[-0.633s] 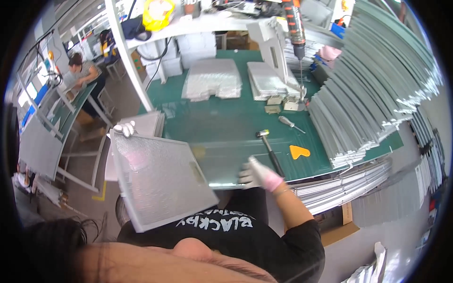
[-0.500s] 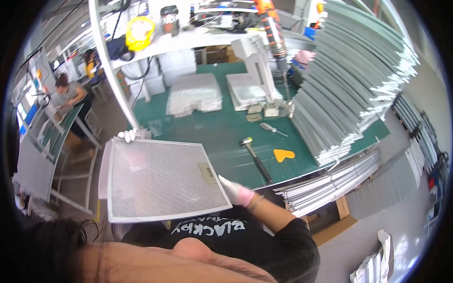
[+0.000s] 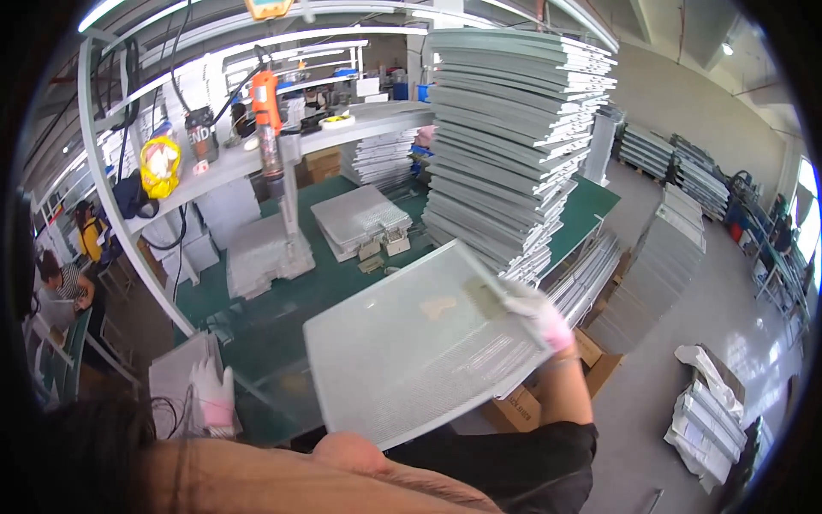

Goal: The worker is assembling mesh filters by placing layers of mesh into frames and securing them with an electric screwdriver and mallet.

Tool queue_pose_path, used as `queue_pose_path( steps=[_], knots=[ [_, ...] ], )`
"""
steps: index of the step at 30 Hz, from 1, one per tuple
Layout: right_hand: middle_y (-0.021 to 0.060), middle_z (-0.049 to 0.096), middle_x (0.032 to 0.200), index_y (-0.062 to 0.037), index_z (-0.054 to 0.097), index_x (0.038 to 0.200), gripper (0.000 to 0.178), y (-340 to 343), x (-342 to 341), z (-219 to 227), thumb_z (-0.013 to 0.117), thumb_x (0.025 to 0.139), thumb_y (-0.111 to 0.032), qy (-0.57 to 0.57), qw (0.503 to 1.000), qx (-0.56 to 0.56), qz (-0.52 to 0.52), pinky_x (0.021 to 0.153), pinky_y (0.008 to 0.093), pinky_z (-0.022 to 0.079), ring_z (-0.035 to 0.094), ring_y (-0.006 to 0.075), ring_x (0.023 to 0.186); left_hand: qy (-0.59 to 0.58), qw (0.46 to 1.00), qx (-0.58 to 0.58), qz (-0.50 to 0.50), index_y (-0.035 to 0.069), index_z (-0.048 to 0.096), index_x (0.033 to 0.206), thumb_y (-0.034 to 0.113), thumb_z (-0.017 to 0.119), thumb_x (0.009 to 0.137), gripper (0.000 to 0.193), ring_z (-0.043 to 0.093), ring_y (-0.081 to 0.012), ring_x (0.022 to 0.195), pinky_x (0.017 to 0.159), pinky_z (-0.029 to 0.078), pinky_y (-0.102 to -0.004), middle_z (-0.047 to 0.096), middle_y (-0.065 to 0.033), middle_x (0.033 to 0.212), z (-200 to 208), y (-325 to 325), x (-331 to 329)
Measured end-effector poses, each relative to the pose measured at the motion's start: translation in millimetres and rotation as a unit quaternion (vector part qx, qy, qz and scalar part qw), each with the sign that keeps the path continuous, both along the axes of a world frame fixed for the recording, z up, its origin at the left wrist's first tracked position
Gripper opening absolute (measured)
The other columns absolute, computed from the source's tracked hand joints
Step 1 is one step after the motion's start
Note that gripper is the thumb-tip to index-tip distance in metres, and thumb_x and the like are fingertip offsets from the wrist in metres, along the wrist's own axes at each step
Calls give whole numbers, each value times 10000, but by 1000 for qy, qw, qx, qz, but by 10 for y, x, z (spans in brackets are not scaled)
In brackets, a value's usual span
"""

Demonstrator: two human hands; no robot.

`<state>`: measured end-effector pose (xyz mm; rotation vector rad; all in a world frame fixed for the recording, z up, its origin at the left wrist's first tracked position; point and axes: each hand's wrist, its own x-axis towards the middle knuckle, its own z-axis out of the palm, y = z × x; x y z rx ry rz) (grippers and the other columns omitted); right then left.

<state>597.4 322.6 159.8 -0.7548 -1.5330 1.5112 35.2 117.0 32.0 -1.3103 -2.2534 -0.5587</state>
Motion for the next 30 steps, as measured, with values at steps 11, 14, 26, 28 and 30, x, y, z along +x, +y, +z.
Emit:
queue_pose_path(
  steps=[11, 14, 26, 28, 30],
  knots=[
    [175, 602, 1241, 63, 466, 1372, 415, 343, 1460, 1996, 489, 986, -88, 283, 847, 348, -285, 955, 320, 514, 629, 226, 1096, -245, 849, -252, 394, 117, 391, 1500, 639, 561, 840, 859, 415, -472, 1321, 1072, 344, -595, 348, -218, 1534, 6, -756, 101],
    [186, 642, 1112, 85, 573, 1145, 253, 1048, 1887, 2885, 495, 992, -101, 281, 856, 272, -339, 868, 310, 551, 654, 222, 960, -273, 848, -275, 361, 163, 369, 1518, 666, 569, 801, 898, 479, -481, 1273, 1037, 386, -603, 330, -246, 1534, 133, -695, 67],
    [236, 680, 929, 37, 655, 929, 236, 2201, 1004, 3545, 495, 919, -136, -10, 764, 357, -537, 800, 363, 557, 693, 308, 879, -232, 872, -229, 366, 20, 355, 1493, 658, 668, 733, 1040, 552, -461, 1209, 1002, 474, -464, 337, -345, 1482, -552, -1028, -396],
    [262, 680, 968, 19, 671, 955, 294, 3306, 1379, 3484, 495, 928, -215, -192, 705, 381, -566, 832, 392, 540, 685, 340, 921, -227, 862, -234, 388, 9, 362, 1484, 652, 677, 733, 1037, 552, -463, 1206, 1001, 474, -465, 344, -341, 1480, -373, -1164, -209],
    [224, 683, 1081, -29, 681, 1093, 468, 3222, 2496, 4633, 487, 908, -412, -142, 951, -275, 7, 933, 412, 476, 639, 361, 1051, -241, 889, -233, 313, -3, 370, 1474, 645, 687, 733, 1034, 552, -466, 1203, 1001, 474, -466, 351, -337, 1477, -774, -759, -527]
  ],
)
